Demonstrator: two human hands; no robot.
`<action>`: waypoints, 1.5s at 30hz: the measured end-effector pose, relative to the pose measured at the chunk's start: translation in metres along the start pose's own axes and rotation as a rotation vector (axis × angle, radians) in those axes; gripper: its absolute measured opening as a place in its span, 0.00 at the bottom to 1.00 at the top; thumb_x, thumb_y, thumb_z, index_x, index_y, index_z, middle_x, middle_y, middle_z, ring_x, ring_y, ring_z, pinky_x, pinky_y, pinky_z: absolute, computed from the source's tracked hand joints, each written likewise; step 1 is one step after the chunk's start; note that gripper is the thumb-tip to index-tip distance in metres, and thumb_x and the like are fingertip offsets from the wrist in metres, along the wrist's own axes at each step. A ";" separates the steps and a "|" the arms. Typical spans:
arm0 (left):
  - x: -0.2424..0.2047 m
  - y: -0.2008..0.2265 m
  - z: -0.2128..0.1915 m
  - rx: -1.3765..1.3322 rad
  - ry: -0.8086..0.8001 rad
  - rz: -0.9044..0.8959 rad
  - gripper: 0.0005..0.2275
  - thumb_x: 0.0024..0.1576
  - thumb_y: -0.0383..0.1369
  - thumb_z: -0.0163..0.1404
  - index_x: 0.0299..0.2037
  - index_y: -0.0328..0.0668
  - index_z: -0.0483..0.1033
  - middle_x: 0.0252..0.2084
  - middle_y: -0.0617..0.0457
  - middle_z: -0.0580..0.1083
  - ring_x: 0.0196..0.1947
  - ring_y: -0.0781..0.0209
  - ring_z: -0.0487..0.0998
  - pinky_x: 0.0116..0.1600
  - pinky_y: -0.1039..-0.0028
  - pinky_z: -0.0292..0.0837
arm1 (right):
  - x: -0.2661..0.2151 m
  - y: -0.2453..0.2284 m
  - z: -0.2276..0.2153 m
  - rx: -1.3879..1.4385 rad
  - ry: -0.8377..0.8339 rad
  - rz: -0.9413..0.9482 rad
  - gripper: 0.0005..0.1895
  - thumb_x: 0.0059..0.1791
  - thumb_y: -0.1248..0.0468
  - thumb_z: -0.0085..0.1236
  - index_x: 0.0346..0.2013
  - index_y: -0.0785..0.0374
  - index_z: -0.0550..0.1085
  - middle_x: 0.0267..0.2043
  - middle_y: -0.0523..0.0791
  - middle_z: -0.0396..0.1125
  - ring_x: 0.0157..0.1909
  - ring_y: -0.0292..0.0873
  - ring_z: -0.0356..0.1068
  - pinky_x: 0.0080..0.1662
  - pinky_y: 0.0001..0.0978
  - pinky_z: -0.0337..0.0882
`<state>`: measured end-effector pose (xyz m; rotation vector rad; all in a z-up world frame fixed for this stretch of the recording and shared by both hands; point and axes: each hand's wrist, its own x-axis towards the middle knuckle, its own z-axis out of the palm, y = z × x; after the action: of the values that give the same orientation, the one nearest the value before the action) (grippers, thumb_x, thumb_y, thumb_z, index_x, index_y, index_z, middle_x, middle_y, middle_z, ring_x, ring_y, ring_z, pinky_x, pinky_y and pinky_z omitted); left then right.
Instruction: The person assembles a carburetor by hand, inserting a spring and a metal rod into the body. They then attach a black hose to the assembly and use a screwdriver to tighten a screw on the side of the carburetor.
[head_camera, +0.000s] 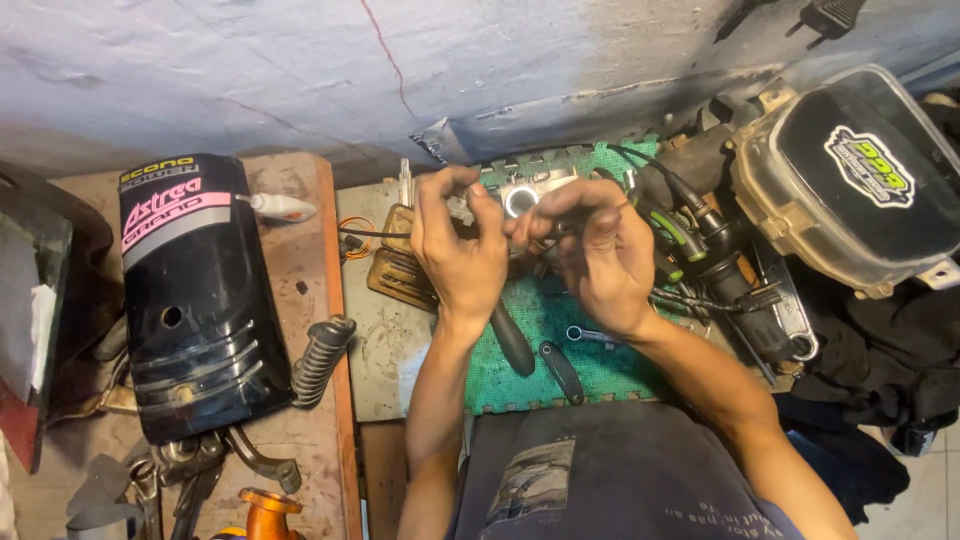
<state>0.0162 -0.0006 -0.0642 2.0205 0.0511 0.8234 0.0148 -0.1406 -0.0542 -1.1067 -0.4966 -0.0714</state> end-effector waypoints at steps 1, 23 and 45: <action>-0.002 0.001 0.003 0.001 -0.004 -0.001 0.05 0.61 0.20 0.50 0.46 0.32 0.71 0.41 0.46 0.73 0.41 0.53 0.77 0.48 0.65 0.73 | -0.002 0.004 0.000 0.001 0.004 0.002 0.21 0.63 0.50 0.36 0.50 0.67 0.65 0.44 0.50 0.60 0.50 0.47 0.67 0.57 0.43 0.71; 0.032 0.018 -0.026 -1.208 -0.546 -0.267 0.22 0.55 0.37 0.53 0.52 0.44 0.53 0.39 0.44 0.64 0.36 0.65 0.61 0.44 0.76 0.59 | -0.005 -0.074 0.005 -0.519 0.046 0.107 0.06 0.58 0.72 0.50 0.40 0.75 0.70 0.38 0.56 0.76 0.36 0.41 0.78 0.38 0.28 0.80; 0.069 0.051 -0.055 -0.391 -0.683 0.319 0.22 0.50 0.31 0.48 0.56 0.31 0.62 0.43 0.43 0.74 0.37 0.61 0.72 0.45 0.66 0.67 | -0.002 -0.072 0.001 -0.583 0.008 0.095 0.04 0.57 0.74 0.52 0.39 0.75 0.72 0.36 0.52 0.76 0.36 0.39 0.79 0.39 0.27 0.80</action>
<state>0.0247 0.0345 0.0308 1.8489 -0.7742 0.2578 -0.0089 -0.1730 0.0059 -1.6980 -0.4248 -0.1433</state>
